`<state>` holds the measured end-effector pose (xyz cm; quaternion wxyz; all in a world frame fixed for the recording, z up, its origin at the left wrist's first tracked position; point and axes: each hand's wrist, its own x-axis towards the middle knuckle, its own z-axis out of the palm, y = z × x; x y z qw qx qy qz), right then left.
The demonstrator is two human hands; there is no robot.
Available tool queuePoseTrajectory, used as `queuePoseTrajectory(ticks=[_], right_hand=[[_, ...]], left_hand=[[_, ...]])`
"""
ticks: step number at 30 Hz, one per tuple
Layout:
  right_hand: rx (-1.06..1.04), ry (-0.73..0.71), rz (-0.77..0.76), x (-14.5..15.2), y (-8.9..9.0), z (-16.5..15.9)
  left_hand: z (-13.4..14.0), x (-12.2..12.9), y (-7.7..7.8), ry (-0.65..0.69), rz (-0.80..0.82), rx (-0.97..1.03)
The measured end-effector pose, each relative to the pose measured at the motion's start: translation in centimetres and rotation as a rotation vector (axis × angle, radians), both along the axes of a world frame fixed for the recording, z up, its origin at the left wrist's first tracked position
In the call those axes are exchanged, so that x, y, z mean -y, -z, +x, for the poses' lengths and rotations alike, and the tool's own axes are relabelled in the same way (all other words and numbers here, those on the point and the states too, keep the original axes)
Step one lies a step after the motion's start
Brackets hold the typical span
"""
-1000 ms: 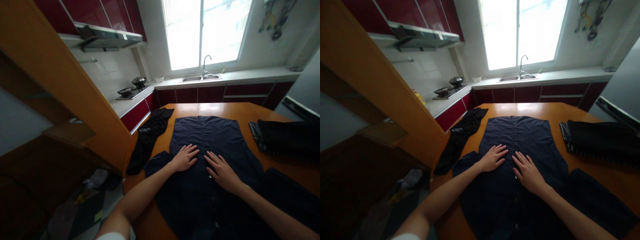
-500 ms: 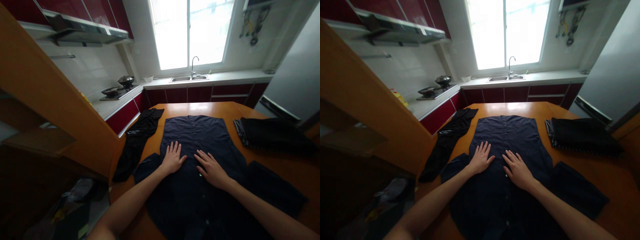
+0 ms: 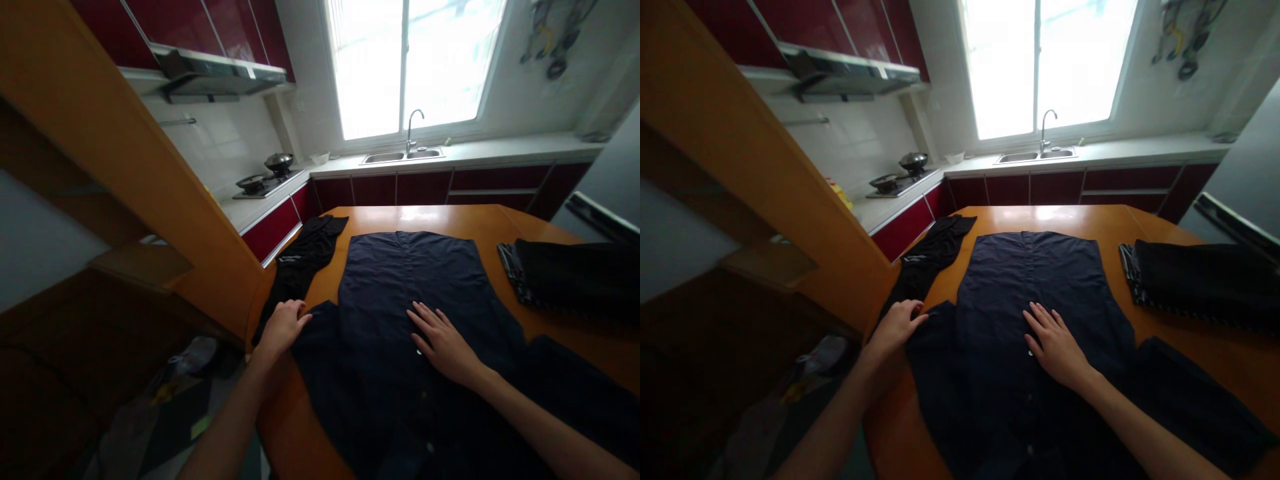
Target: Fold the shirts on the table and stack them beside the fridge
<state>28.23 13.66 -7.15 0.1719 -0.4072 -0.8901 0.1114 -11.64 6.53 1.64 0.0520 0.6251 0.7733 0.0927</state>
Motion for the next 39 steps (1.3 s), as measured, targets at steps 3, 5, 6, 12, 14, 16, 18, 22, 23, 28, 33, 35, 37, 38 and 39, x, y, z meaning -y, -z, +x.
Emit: queuePoseTrajectory(ticks=[3,5,6,12,14,16,18,22,23,28,33,35,37,38,39], right_hand=[[0.002,-0.003,0.007,-0.1,0.4,0.1],[-0.005,-0.001,0.006,-0.2,0.6,0.2],[-0.008,0.000,0.005,-0.2,0.7,0.2],[0.004,0.001,0.004,-0.2,0.5,0.2],[0.017,0.004,0.005,-0.1,0.3,0.1],[0.021,0.006,0.004,-0.1,0.3,0.1],[0.012,0.008,0.005,-0.1,0.4,0.1],[0.003,0.006,0.012,-0.1,0.4,0.1],[0.005,0.005,0.015,-0.1,0.4,0.1],[0.025,0.004,0.021,-0.1,0.3,0.1],[0.019,0.000,0.007,-0.3,0.5,0.2],[0.026,-0.003,0.003,-0.3,0.5,0.2],[0.028,-0.005,-0.002,-0.3,0.5,0.2],[0.024,-0.006,-0.006,-0.3,0.5,0.2],[0.017,-0.007,-0.008,-0.3,0.4,0.2]], left_hand=[[-0.5,1.7,1.6,0.015,0.000,-0.071],[-0.3,1.8,2.0,0.022,-0.029,-0.079],[-0.2,1.7,2.0,0.019,-0.055,-0.083],[0.5,-0.1,0.9,-0.067,-0.211,-0.144],[0.8,-0.3,0.5,-0.059,-0.220,-0.117],[1.1,-0.3,0.1,-0.039,-0.208,-0.063],[1.3,0.1,-0.4,-0.018,-0.212,-0.008],[1.0,0.8,-2.7,0.026,-0.179,0.231],[1.0,0.9,-3.4,0.037,-0.144,0.336],[4.1,0.0,-6.8,0.151,-0.062,0.675],[11.3,-2.4,-6.3,0.367,-0.263,0.782],[12.7,-3.9,-5.1,0.439,-0.298,0.794],[12.5,-5.5,-3.8,0.478,-0.217,0.749],[11.8,-6.3,-3.1,0.480,-0.148,0.709],[10.9,-7.0,-2.5,0.469,-0.083,0.663]])
